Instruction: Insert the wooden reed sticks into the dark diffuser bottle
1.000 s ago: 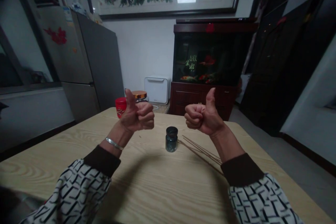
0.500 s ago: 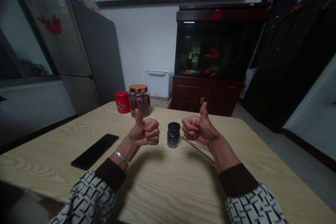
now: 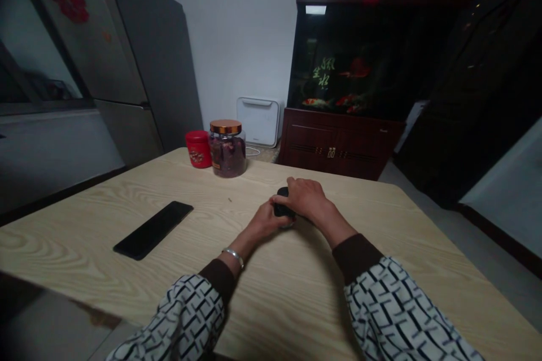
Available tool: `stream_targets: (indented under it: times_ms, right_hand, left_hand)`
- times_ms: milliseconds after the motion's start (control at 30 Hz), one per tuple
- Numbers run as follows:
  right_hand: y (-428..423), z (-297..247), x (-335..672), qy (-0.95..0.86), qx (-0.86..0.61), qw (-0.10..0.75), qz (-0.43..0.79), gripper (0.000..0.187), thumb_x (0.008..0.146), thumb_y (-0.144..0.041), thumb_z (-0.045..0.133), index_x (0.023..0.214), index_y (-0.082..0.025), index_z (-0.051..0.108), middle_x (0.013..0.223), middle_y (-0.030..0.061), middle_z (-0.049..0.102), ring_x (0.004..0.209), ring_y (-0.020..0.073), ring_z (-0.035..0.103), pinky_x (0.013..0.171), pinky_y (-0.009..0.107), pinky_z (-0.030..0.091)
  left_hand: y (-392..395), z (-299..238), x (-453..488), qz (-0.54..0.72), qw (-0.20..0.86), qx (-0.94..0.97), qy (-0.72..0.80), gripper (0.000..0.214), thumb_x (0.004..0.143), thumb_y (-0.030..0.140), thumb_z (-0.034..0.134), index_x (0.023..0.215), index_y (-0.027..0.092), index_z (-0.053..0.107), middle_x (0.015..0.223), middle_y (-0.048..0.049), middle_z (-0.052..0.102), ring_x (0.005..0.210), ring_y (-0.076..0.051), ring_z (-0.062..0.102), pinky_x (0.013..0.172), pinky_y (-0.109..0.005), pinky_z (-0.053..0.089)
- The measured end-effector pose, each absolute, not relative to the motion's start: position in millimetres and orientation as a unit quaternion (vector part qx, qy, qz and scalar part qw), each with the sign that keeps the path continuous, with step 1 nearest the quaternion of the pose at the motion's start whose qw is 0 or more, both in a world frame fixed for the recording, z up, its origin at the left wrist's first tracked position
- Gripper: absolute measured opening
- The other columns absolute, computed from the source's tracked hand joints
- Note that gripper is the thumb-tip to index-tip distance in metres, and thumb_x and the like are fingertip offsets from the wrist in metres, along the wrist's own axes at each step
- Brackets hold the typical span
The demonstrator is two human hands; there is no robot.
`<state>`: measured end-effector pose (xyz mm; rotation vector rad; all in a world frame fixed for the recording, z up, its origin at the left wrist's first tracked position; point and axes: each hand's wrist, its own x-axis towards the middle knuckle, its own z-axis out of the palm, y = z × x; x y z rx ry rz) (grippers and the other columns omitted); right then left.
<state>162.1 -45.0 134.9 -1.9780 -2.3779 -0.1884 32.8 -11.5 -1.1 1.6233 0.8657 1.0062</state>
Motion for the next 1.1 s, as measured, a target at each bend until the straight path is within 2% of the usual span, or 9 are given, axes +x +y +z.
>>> stream_targets:
  times_ms: [167,333,433,533,600,700,900,1033,1100]
  right_hand:
    - [-38.5,146.0,173.2,-0.824,-0.566,0.0,0.016,0.046,0.087,-0.048,0.058,0.12,-0.017,0.064,0.119,0.0172,0.068,0.109,0.032,0.064,0.091,0.043,0.048]
    - [-41.3,149.5,191.2,-0.886,-0.443,0.054,0.129,0.089,0.079,-0.05,0.066,0.154,-0.019,0.03,0.158,0.0146,0.036,0.142,0.03,0.038,0.11,0.043,0.038]
    - [-42.2,141.6,188.8,-0.828,-0.556,0.054,0.049,0.081,0.082,-0.065,0.058,0.144,-0.015,0.044,0.144,0.0207,0.051,0.13,0.0374,0.05,0.105,0.052,0.039]
    - [-42.5,139.6,184.8,-0.808,-0.588,0.016,0.011,0.058,0.087,-0.058,0.053,0.126,-0.015,0.06,0.121,0.0186,0.066,0.113,0.0369,0.06,0.1,0.055,0.04]
    - [-43.1,143.4,185.0,-0.85,-0.524,0.015,0.053,0.059,0.084,-0.047,0.059,0.135,-0.018,0.054,0.132,0.0163,0.061,0.122,0.034,0.056,0.104,0.05,0.039]
    - [-44.4,148.9,186.4,-0.886,-0.448,0.047,0.107,0.09,0.076,-0.043,0.068,0.154,-0.019,0.029,0.156,0.0153,0.039,0.14,0.0309,0.04,0.108,0.044,0.038]
    - [-44.9,144.9,183.4,-0.833,-0.548,0.022,0.074,0.06,0.083,-0.049,0.062,0.132,-0.015,0.056,0.124,0.018,0.063,0.112,0.0336,0.061,0.097,0.047,0.046]
    - [-42.2,143.6,185.5,-0.877,-0.462,0.067,0.113,0.09,0.075,-0.045,0.072,0.152,-0.018,0.034,0.15,0.0161,0.043,0.135,0.0314,0.045,0.108,0.042,0.04]
    - [-39.2,142.9,185.8,-0.857,-0.501,0.064,0.1,0.082,0.077,-0.053,0.07,0.146,-0.018,0.044,0.141,0.017,0.05,0.126,0.0331,0.052,0.103,0.044,0.043]
  left_hand:
    - [-10.1,-2.2,26.2,0.413,0.406,0.731,0.362,0.063,0.065,0.04,0.084,0.118,0.017,0.06,0.102,-0.007,0.069,0.092,-0.023,0.063,0.078,-0.032,0.049]
    - [-11.1,0.0,21.3,0.414,0.397,0.739,0.353,0.063,0.066,0.043,0.085,0.117,0.015,0.06,0.101,-0.0092,0.07,0.091,-0.024,0.064,0.078,-0.033,0.05]
    - [-11.9,0.9,22.4,0.413,0.402,0.74,0.347,0.061,0.065,0.038,0.085,0.117,0.016,0.061,0.101,-0.0078,0.07,0.09,-0.023,0.064,0.078,-0.032,0.05]
    - [-12.5,0.8,22.5,0.415,0.4,0.737,0.352,0.059,0.065,0.036,0.084,0.116,0.017,0.061,0.101,-0.0064,0.07,0.09,-0.022,0.064,0.076,-0.03,0.05]
    - [-12.2,0.1,22.1,0.416,0.399,0.737,0.353,0.063,0.065,0.04,0.085,0.118,0.017,0.061,0.102,-0.0071,0.071,0.091,-0.023,0.064,0.077,-0.031,0.05]
    - [-10.9,-0.9,21.9,0.417,0.398,0.738,0.349,0.066,0.064,0.043,0.086,0.119,0.016,0.061,0.105,-0.009,0.071,0.094,-0.025,0.064,0.078,-0.032,0.05]
    - [-11.5,-0.1,22.4,0.412,0.403,0.739,0.35,0.063,0.065,0.039,0.085,0.119,0.017,0.06,0.102,-0.0059,0.07,0.091,-0.023,0.064,0.076,-0.03,0.049]
    - [-12.2,1.3,21.8,0.415,0.397,0.739,0.351,0.066,0.064,0.044,0.086,0.118,0.016,0.061,0.101,-0.0071,0.07,0.09,-0.023,0.064,0.076,-0.031,0.049]
    - [-12.9,2.7,21.4,0.41,0.404,0.739,0.35,0.064,0.064,0.041,0.085,0.117,0.016,0.06,0.102,-0.0076,0.07,0.089,-0.022,0.064,0.075,-0.03,0.049]
